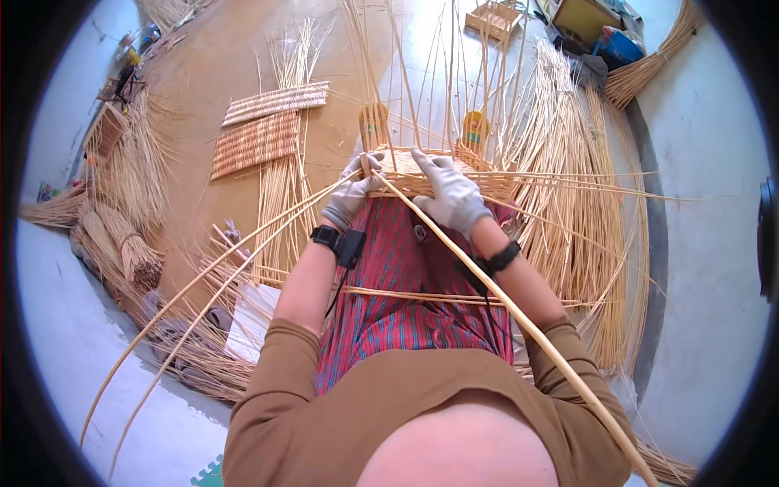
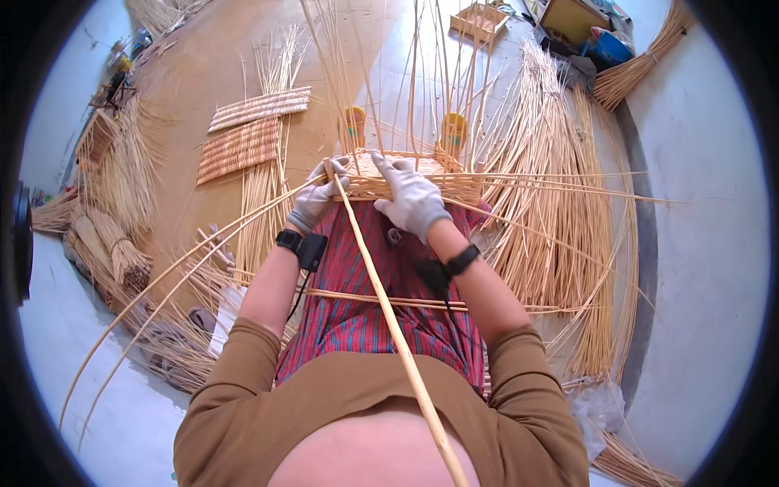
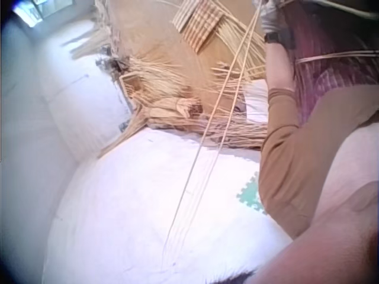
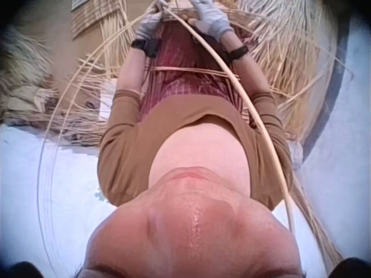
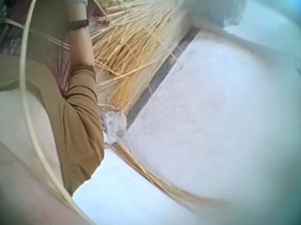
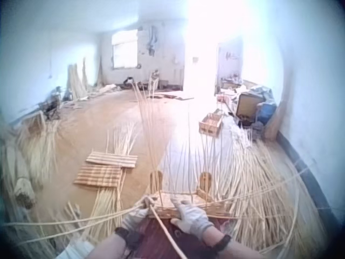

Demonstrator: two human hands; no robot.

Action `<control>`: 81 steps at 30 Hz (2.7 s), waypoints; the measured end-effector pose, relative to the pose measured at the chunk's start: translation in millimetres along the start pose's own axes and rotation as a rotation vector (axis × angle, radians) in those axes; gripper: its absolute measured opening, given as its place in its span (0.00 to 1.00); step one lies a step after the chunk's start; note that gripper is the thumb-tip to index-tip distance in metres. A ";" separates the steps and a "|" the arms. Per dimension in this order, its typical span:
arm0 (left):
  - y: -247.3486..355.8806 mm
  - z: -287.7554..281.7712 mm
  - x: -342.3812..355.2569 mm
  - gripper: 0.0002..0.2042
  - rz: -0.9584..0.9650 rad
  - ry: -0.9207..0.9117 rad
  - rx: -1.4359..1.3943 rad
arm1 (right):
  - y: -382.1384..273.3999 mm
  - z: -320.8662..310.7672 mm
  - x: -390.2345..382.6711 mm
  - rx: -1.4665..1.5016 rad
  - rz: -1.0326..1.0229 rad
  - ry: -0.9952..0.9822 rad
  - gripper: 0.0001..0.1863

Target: The person is weaving a wicker basket using long willow branches on a workshop floor.

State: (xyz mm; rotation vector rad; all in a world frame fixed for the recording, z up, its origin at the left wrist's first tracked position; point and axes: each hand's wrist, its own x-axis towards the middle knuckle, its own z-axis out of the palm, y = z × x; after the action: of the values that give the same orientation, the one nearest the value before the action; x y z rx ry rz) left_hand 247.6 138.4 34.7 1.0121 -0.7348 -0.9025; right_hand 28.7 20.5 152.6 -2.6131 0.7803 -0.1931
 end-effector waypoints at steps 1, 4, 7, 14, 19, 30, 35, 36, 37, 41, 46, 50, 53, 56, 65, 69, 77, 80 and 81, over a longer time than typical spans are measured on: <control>1.1 2.2 -3.9 0.14 0.004 0.054 0.041 | 7.8 3.1 -12.5 0.096 -0.126 0.116 0.43; 9.9 19.0 -24.5 0.21 0.109 0.230 0.230 | 48.4 12.1 -45.7 0.313 0.157 0.296 0.13; 19.0 58.7 -57.3 0.14 -0.107 0.529 0.594 | 94.8 19.2 -45.7 1.361 0.536 0.373 0.13; 20.0 141.0 -2.8 0.20 -0.309 0.234 0.592 | 106.6 40.2 -35.8 1.470 0.561 0.838 0.12; -1.1 122.6 26.8 0.22 -0.591 0.205 0.549 | 107.0 37.7 -37.3 1.348 0.427 0.736 0.11; 7.5 128.3 11.4 0.12 -0.467 0.205 0.495 | 69.3 -7.1 84.3 0.014 -0.271 0.611 0.26; -6.8 124.3 16.6 0.19 -0.401 0.287 0.666 | 31.5 -5.2 152.2 0.158 0.050 0.439 0.42; -11.3 120.0 19.5 0.18 -0.368 0.280 0.683 | 32.6 -2.3 138.3 0.318 -0.024 0.499 0.43; -15.9 116.7 23.7 0.18 -0.358 0.276 0.674 | 36.9 -2.7 122.6 0.378 -0.007 0.559 0.43; -19.6 107.8 29.3 0.16 -0.427 0.222 0.601 | 92.5 -7.0 0.1 1.058 0.266 0.747 0.27; 3.5 137.7 10.9 0.19 0.145 0.331 1.105 | 143.9 -7.4 -62.3 1.442 0.543 0.717 0.07; 12.7 178.7 39.5 0.17 0.086 -0.184 1.207 | 139.2 -21.2 -77.9 1.266 0.696 0.763 0.05; 0.0 193.3 67.9 0.15 -0.502 -0.388 0.991 | 135.7 -39.3 -66.4 0.965 0.665 0.663 0.05; -23.0 193.9 78.7 0.22 -0.502 -0.318 1.044 | 148.4 -47.4 -18.1 0.297 0.270 0.663 0.10; -12.9 182.6 23.5 0.12 0.065 0.002 0.757 | 125.2 -41.5 -35.7 -0.089 0.199 0.477 0.15; 28.9 122.7 -39.3 0.12 0.402 -0.081 0.959 | 38.5 7.9 -84.8 0.981 0.136 -0.009 0.10; 13.7 75.3 -2.4 0.25 0.227 0.176 1.357 | 64.6 72.0 -47.5 1.532 0.434 0.605 0.08; 2.6 64.2 17.8 0.15 -0.416 0.105 0.457 | 64.6 60.4 -29.1 1.233 0.575 0.546 0.06; -3.0 65.5 19.7 0.10 -0.405 0.128 0.518 | 57.7 51.5 -12.1 1.183 0.337 0.616 0.05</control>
State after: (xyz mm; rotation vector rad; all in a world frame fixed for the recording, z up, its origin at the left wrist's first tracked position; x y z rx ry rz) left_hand 200.0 94.9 57.6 1.7062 -0.6797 -1.0023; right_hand 2.5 0.7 81.5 -1.2746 0.8839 -1.0223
